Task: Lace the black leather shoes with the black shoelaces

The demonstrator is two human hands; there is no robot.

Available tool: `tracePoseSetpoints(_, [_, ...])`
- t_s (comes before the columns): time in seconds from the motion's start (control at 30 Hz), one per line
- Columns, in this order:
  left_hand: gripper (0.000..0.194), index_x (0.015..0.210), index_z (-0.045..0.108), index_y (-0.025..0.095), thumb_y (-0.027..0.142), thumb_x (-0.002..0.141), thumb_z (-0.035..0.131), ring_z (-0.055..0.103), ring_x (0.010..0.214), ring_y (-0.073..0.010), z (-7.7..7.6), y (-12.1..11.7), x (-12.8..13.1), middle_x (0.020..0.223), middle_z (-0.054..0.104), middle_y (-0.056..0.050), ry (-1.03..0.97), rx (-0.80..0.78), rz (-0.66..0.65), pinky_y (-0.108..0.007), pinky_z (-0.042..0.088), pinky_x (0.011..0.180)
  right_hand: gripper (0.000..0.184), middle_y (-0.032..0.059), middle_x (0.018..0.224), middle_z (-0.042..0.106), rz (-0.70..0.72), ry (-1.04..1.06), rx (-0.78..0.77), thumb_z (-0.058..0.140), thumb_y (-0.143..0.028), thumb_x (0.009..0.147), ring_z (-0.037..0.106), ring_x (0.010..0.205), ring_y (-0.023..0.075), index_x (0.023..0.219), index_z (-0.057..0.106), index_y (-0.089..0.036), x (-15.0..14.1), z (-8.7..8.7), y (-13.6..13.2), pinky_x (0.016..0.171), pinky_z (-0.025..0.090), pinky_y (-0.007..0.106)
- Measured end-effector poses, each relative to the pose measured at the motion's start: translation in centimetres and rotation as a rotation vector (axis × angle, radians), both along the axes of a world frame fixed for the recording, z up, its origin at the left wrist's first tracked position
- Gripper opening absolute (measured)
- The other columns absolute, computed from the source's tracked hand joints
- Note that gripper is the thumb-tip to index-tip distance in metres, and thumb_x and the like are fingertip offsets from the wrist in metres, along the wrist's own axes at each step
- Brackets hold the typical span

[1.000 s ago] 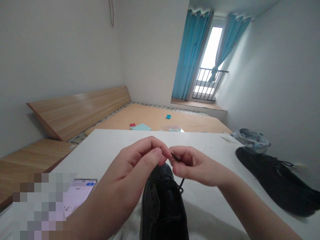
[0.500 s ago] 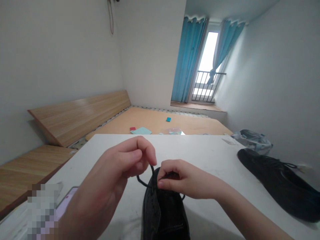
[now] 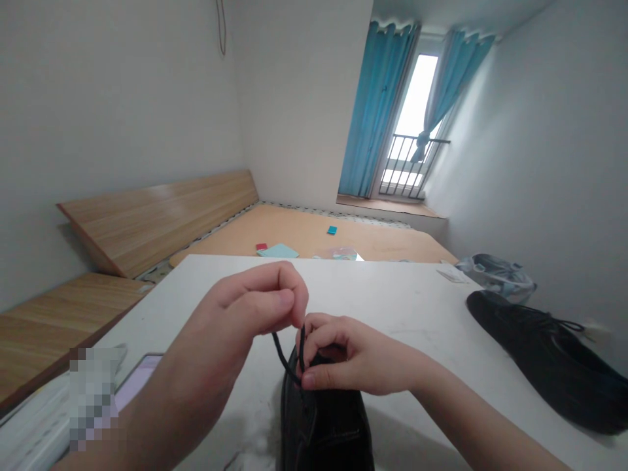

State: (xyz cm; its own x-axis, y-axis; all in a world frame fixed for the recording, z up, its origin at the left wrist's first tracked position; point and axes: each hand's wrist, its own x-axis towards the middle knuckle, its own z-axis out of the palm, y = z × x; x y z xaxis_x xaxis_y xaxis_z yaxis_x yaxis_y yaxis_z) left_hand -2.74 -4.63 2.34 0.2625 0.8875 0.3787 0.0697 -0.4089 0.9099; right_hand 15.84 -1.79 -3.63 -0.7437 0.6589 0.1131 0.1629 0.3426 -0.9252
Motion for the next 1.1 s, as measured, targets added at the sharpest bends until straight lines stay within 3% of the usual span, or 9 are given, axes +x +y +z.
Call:
tracePoseSetpoints(0.13, [0.020,0.068,0.056,0.023,0.033,0.082,0.043,0.054,0.064,-0.0153,-0.3,0.0,-0.2,0.065,0.053,0.002,0.303,0.128,0.150,-0.024,0.043,0.055,0.013,0.0006,0.084,0.057,-0.207,-0.011,0.099,0.062,-0.024,0.087,0.052,0.076,0.0129,0.077,0.065,-0.017,-0.3,-0.1,0.1,0.068,0.040,0.026])
tracePoseSetpoints(0.23, [0.039,0.116,0.059,0.025,0.041,0.084,0.044,0.063,0.081,-0.0235,-1.3,0.5,-0.6,0.113,0.059,-0.007,0.738,0.158,0.341,-0.034,0.049,0.067,0.011,-0.0005,0.080,0.057,-0.369,-0.081,0.190,0.058,-0.025,0.090,0.047,0.067,0.0117,0.082,0.063,-0.018,-0.3,0.0,0.4,0.060,0.036,0.025])
tracePoseSetpoints(0.3, [0.050,0.131,0.052,0.023,0.041,0.085,0.043,0.065,0.088,-0.0263,-2.1,0.9,-0.9,0.132,0.051,-0.012,0.951,0.114,0.324,-0.040,0.049,0.078,0.010,-0.0004,0.082,0.057,-0.408,-0.157,0.319,0.059,-0.024,0.090,0.047,0.068,0.0118,0.082,0.061,-0.018,-0.2,0.0,0.3,0.061,0.037,0.025])
tracePoseSetpoints(0.47, [0.034,0.103,0.068,0.027,0.040,0.093,0.038,0.064,0.098,-0.0237,-3.2,1.2,-0.9,0.103,0.071,-0.004,1.020,0.022,-0.073,-0.036,0.045,0.087,0.012,0.0034,0.094,0.059,-0.296,-0.390,0.576,0.060,-0.026,0.092,0.056,0.082,0.0147,0.084,0.060,-0.016,-0.5,0.1,-0.4,0.071,0.042,0.026])
tracePoseSetpoints(0.67, [0.032,0.070,0.068,0.022,0.025,0.088,0.041,0.062,0.069,-0.0186,-2.4,1.1,-0.8,0.074,0.070,-0.002,1.147,-0.003,-0.097,-0.029,0.037,0.060,0.031,0.0061,0.097,0.061,-0.212,-0.615,0.817,0.054,-0.042,0.094,0.057,0.080,0.0166,0.085,0.065,-0.015,-0.8,0.1,-1.0,0.066,0.042,0.028])
tracePoseSetpoints(0.77, [0.030,0.065,0.065,0.021,0.025,0.086,0.044,0.058,0.060,-0.0176,-2.5,1.1,-1.2,0.065,0.068,-0.001,1.214,0.004,-0.081,-0.029,0.028,0.054,0.034,0.0045,0.093,0.061,-0.194,-0.678,0.800,0.056,-0.047,0.091,0.057,0.081,0.0176,0.080,0.068,-0.018,-0.4,0.3,-0.8,0.066,0.041,0.029])
tracePoseSetpoints(0.9, [0.029,0.062,0.066,0.021,0.022,0.082,0.046,0.058,0.054,-0.0185,-3.2,0.7,-1.0,0.061,0.068,-0.003,1.289,0.020,-0.112,-0.028,0.026,0.050,0.006,0.0050,0.104,0.059,-0.233,-0.730,0.722,0.064,-0.023,0.087,0.056,0.095,0.0207,0.091,0.068,-0.021,0.0,0.7,-0.7,0.073,0.042,0.031])
tracePoseSetpoints(1.0, [0.030,0.060,0.067,0.020,0.018,0.081,0.045,0.061,0.054,-0.0201,-3.6,0.4,-0.4,0.060,0.069,-0.006,1.301,0.078,-0.096,-0.028,0.029,0.050,0.021,0.0059,0.108,0.057,-0.266,-0.672,0.626,0.057,-0.007,0.083,0.056,0.092,0.0184,0.100,0.063,-0.019,0.1,1.0,-0.8,0.074,0.043,0.030])
tracePoseSetpoints(1.1, [0.030,0.060,0.068,0.020,0.019,0.081,0.047,0.062,0.054,-0.0203,-3.9,0.4,-0.2,0.059,0.069,-0.007,1.272,0.101,-0.069,-0.027,0.035,0.051,0.018,0.0046,0.103,0.057,-0.216,-0.609,0.552,0.056,-0.007,0.081,0.056,0.086,0.0165,0.092,0.064,-0.019,0.2,1.4,-0.9,0.072,0.044,0.028])
